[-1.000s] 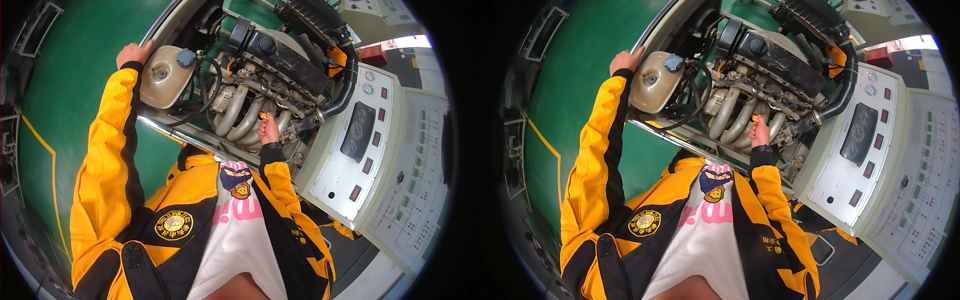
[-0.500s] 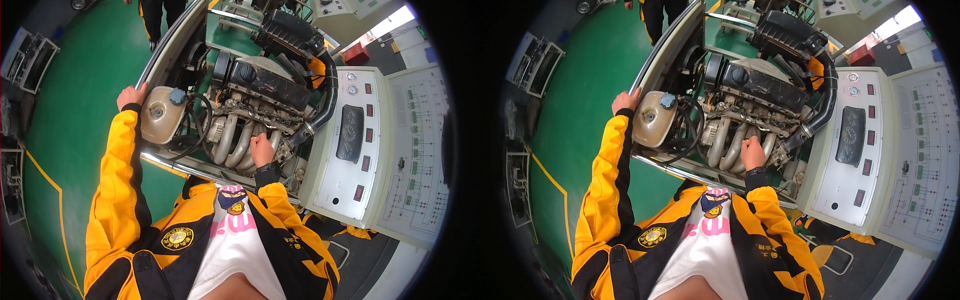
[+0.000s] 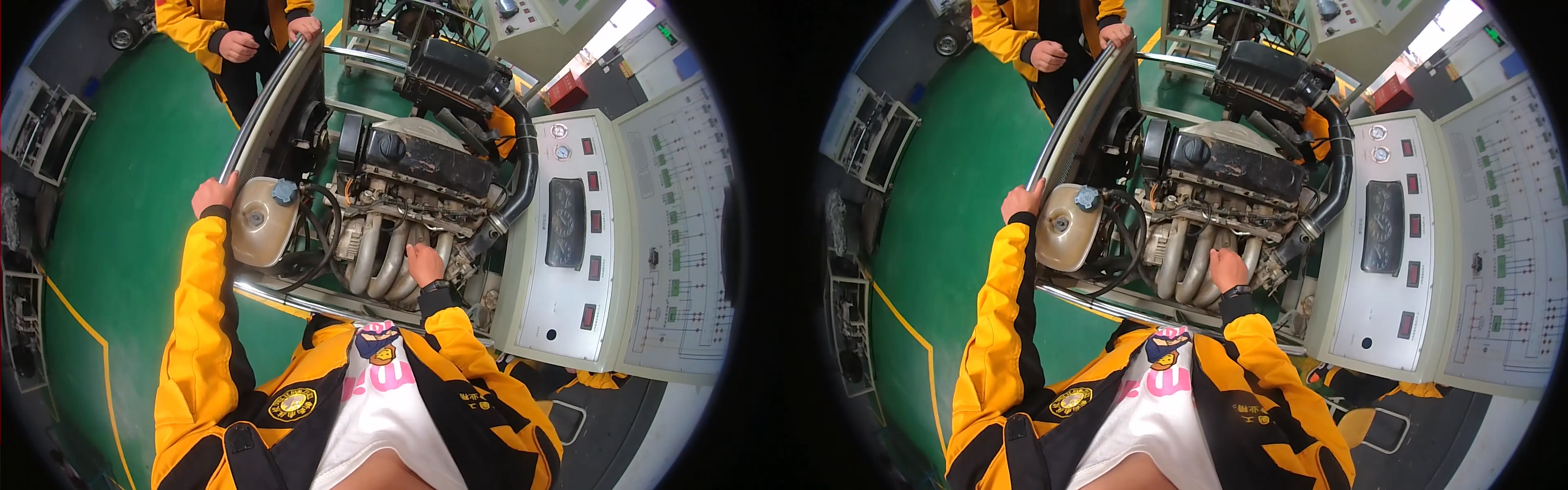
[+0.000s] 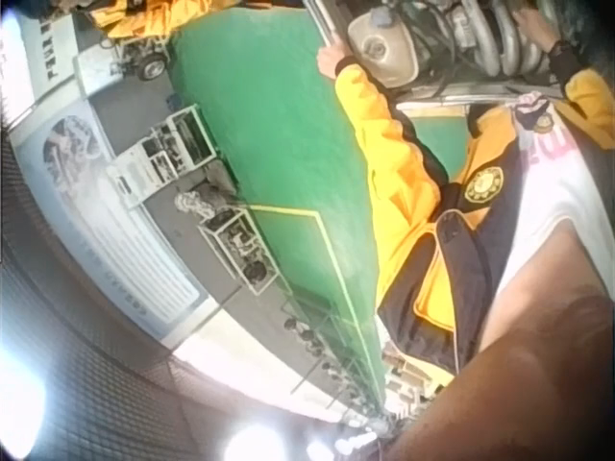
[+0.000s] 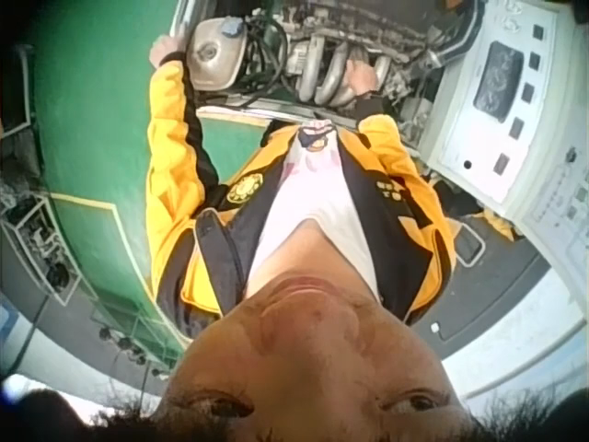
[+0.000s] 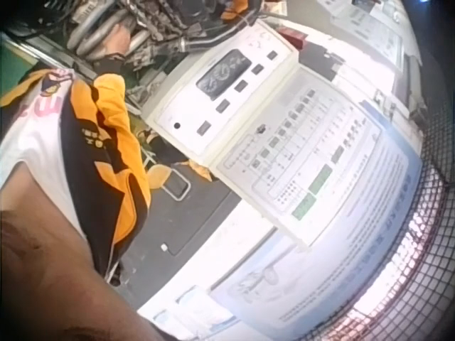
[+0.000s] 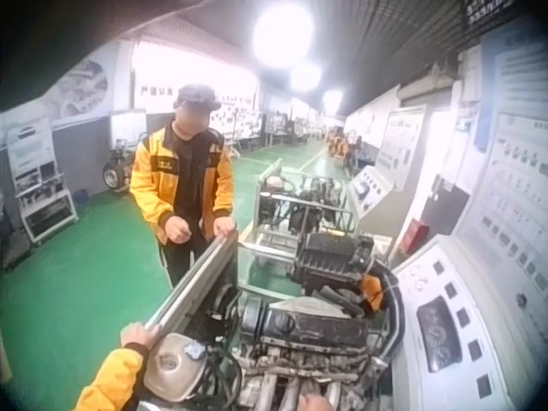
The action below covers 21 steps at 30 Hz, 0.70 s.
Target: The person uses an orange dipstick to check the fluid level in an engine, removing the stick, wiping it, and reinserting it while another person stands nearby.
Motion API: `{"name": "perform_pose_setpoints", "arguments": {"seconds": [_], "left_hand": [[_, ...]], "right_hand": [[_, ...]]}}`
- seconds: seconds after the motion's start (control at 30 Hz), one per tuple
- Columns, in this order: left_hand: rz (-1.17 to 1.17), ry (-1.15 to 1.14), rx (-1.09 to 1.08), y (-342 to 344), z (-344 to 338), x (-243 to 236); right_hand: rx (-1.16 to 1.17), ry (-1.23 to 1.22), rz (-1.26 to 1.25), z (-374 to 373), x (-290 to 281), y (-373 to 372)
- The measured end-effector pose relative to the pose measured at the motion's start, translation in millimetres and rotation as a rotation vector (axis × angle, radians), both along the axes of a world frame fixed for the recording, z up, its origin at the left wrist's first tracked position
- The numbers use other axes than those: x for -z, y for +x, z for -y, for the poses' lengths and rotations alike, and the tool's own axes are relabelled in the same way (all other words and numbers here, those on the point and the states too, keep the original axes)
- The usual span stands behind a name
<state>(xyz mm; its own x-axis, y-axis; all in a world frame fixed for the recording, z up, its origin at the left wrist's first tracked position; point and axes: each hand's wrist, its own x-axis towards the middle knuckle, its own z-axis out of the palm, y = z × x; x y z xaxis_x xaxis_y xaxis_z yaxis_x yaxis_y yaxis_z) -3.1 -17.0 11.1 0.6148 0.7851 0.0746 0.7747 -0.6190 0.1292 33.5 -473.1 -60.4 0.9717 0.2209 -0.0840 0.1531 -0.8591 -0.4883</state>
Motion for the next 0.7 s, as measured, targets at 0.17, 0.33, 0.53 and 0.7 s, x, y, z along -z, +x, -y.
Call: {"name": "perform_pose_setpoints", "arguments": {"seconds": [0.17, 0.33, 0.53, 0.7], "left_hand": [[-0.003, -0.015, 0.011, 0.4, 3.0, -2.5], [0.007, 0.023, 0.001, -0.4, -1.6, 7.7], [0.018, 0.027, 0.003, -0.6, 0.3, 4.0], [0.009, 0.054, 0.0, 1.1, -3.6, 7.9]], "right_hand": [[0.015, -0.157, -0.05, -1.5, -0.6, -0.8], [0.059, -0.166, -0.004, -8.3, -33.3, 0.4], [0.045, -0.215, -0.021, -7.8, -64.8, -13.2], [0.103, -0.132, 0.049, -6.5, -60.8, -18.7]]}}
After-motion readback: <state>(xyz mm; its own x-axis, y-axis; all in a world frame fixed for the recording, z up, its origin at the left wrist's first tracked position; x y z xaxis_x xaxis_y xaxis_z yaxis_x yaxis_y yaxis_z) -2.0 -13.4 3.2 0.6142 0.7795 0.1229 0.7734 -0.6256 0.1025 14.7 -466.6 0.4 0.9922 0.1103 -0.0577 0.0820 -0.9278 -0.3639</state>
